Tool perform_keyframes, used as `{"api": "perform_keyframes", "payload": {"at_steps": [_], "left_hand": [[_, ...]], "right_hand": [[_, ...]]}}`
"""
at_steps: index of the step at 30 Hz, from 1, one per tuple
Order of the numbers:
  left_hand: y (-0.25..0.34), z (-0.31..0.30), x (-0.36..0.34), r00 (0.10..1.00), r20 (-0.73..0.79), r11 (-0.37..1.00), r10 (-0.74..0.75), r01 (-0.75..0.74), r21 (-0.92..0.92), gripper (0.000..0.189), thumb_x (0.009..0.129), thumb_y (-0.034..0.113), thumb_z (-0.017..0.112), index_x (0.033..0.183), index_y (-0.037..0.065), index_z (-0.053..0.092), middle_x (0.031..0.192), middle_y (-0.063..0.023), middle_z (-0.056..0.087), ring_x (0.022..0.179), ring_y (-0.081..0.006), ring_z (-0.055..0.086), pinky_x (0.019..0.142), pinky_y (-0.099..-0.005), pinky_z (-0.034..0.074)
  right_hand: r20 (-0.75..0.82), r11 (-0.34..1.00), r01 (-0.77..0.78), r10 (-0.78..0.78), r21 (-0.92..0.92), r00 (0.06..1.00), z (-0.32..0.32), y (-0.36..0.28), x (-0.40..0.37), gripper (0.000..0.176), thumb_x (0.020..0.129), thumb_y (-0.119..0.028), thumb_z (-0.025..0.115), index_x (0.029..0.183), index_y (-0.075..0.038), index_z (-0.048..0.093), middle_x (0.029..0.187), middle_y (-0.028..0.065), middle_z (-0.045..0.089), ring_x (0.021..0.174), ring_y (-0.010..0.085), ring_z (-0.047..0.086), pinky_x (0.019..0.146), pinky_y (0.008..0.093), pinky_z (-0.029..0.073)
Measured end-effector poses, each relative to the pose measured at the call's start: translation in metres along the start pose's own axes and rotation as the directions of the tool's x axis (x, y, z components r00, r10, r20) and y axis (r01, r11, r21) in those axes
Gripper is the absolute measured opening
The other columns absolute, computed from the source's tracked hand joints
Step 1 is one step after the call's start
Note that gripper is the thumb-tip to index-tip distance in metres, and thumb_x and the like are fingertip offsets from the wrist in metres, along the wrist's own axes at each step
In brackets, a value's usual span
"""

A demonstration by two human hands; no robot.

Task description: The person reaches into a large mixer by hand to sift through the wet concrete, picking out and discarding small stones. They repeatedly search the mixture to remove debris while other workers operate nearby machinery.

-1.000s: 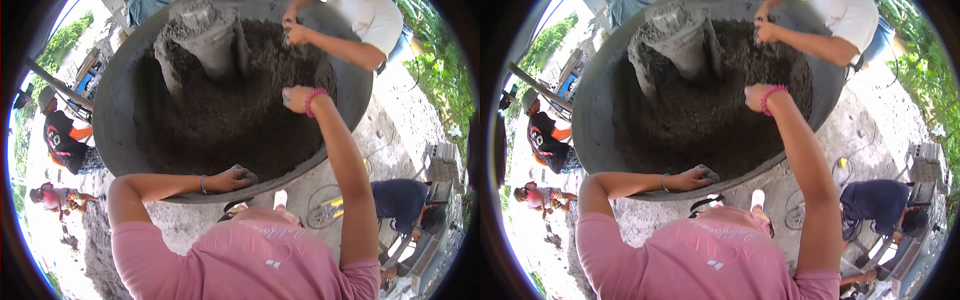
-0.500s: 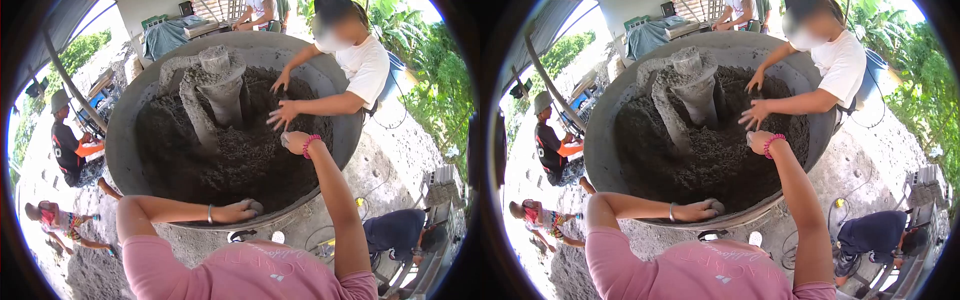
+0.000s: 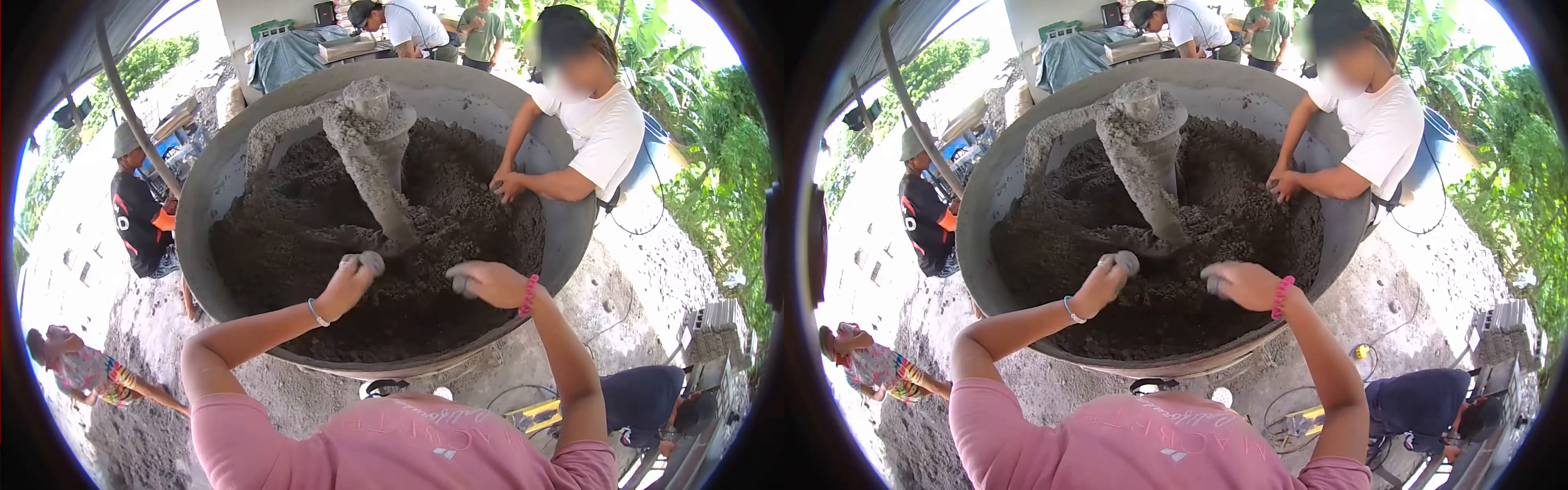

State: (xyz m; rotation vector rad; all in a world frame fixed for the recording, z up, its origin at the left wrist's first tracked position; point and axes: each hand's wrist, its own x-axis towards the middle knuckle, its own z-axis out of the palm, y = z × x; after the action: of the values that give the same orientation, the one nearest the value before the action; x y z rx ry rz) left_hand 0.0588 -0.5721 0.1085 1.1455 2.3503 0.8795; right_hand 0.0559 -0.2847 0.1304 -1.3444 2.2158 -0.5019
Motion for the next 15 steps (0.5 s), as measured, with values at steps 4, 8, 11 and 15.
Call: {"api": "perform_keyframes", "payload": {"at_steps": [4,8,11,15], "left_hand": [[0.004,0.037,-0.033,1.000,-0.020,0.982,-0.015,0.011,-0.188,0.025,0.080,0.020,0.055,0.093,-0.002,0.055,0.096,-0.0196,0.050,0.102,-0.0323,0.044,0.089,-0.0390,0.035],[0.011,-0.024,-0.003,0.735,-0.676,0.997,0.052,-0.080,-0.009,0.027,0.078,0.013,0.056,0.098,-0.004,0.048,0.098,-0.0205,0.043,0.093,-0.0326,0.043,0.083,-0.0383,0.036],[0.075,-0.062,0.011,0.620,-0.662,0.905,0.421,-0.332,0.265,0.035,0.069,0.007,0.063,0.101,0.000,0.049,0.101,-0.0158,0.043,0.098,-0.0306,0.042,0.085,-0.0371,0.036],[0.138,-0.062,0.041,0.510,-0.337,0.606,0.791,-0.577,0.548,0.047,0.063,0.020,0.072,0.103,0.006,0.052,0.100,-0.0096,0.045,0.085,-0.0230,0.055,0.058,-0.0286,0.053]], "right_hand": [[0.064,0.991,-0.089,0.082,0.104,0.995,0.001,-0.030,0.001,0.030,0.087,-0.021,0.044,0.107,-0.001,0.054,0.104,0.0178,0.058,0.098,0.0304,0.055,0.085,0.0392,0.042],[-0.688,0.694,0.279,0.420,0.664,0.592,-0.009,-0.059,-0.010,0.031,0.091,-0.020,0.038,0.114,-0.002,0.048,0.085,0.0079,0.056,0.078,0.0193,0.057,0.075,0.0330,0.047],[-0.748,0.427,0.771,0.657,0.472,0.094,0.000,-0.085,-0.002,0.030,0.092,-0.020,0.038,0.119,-0.006,0.044,0.088,0.0026,0.054,0.078,0.0135,0.056,0.073,0.0340,0.049],[-0.573,-0.103,0.945,0.773,0.312,0.273,0.022,-0.097,0.002,0.029,0.089,-0.023,0.044,0.114,-0.009,0.049,0.108,0.0058,0.052,0.097,0.0209,0.055,0.077,0.0341,0.049]]}}
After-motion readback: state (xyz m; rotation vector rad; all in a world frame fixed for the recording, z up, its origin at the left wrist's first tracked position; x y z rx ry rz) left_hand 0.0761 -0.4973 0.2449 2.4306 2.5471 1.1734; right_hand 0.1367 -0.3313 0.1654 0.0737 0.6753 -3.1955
